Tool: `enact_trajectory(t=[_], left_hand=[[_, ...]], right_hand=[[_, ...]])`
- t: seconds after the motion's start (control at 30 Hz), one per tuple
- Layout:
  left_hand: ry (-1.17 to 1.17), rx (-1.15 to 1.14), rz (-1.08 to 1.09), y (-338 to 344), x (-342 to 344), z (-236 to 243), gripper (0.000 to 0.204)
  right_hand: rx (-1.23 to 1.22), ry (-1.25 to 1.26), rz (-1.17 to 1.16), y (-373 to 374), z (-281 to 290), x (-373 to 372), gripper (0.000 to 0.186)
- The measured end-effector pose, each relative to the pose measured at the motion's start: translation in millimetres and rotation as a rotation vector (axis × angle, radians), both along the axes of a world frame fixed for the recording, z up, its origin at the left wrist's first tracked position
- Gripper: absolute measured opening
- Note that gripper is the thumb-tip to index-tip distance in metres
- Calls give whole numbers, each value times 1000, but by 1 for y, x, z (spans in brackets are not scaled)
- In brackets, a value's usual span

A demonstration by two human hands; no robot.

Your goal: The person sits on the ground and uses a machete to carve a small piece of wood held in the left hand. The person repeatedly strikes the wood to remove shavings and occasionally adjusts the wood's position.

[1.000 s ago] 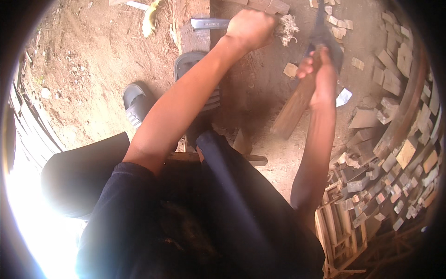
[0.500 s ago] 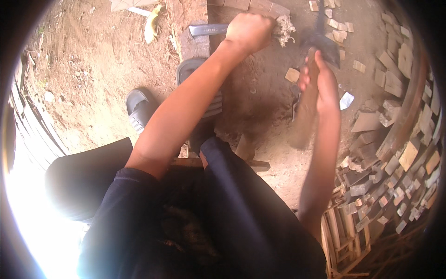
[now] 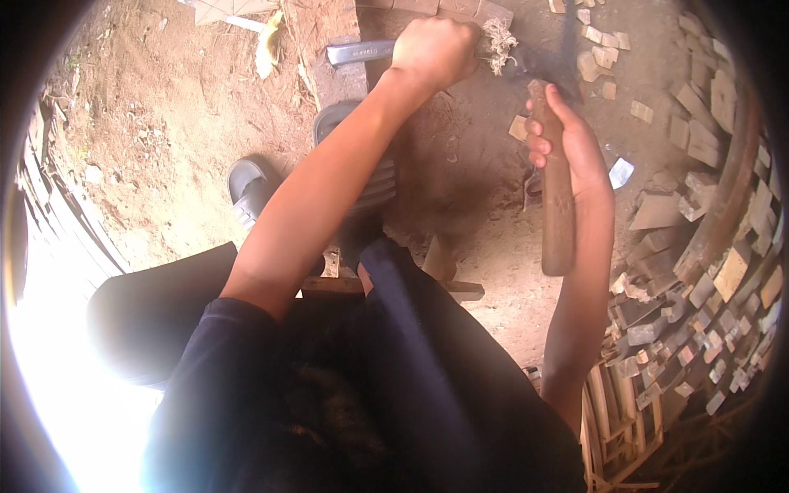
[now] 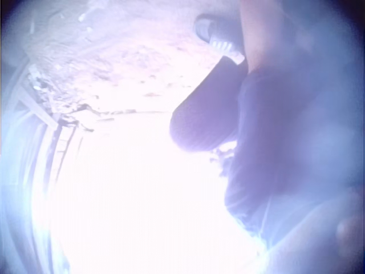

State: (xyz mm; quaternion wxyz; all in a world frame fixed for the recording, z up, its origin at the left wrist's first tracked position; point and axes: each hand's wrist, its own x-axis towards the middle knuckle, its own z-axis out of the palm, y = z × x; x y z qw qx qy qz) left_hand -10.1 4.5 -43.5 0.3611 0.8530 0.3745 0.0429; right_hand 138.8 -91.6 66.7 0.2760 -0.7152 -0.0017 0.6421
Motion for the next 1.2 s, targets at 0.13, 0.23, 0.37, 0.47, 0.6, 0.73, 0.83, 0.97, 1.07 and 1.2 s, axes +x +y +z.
enact_trajectory(t=[0.13, 0.23, 0.37, 0.47, 0.6, 0.73, 0.83, 0.97, 1.07, 1.2], left_hand=[[-21, -14, -2, -4, 5, 3, 16], [20, 5, -49, 1, -1, 5, 16], [15, 35, 30, 6, 5, 0, 17], [25, -8, 23, -6, -2, 1, 17], [62, 25, -82, -1, -7, -4, 18], [-111, -25, 59, 6, -12, 20, 19], [-253, -299, 318, 37, -45, 72, 24], [-323, -273, 855, 103, -144, 64, 34], [13, -295, 742, 119, -185, 34, 48], [-13, -463, 728, 97, -168, 9, 53]], right_hand=[[165, -73, -346, 3, -29, 2, 34], [6, -132, 53, 8, 8, -8, 30], [122, -164, -111, 13, -24, 12, 31], [91, -166, -112, 8, -16, -5, 34], [-22, 54, 3, 1, 11, 0, 33], [90, 159, -293, -36, -44, -9, 33], [-16, 266, -363, -67, -76, -26, 34], [-90, 159, -319, -89, -99, -73, 36], [-63, 257, -347, -92, -105, -70, 37], [-27, 294, -314, -96, -106, -60, 37]])
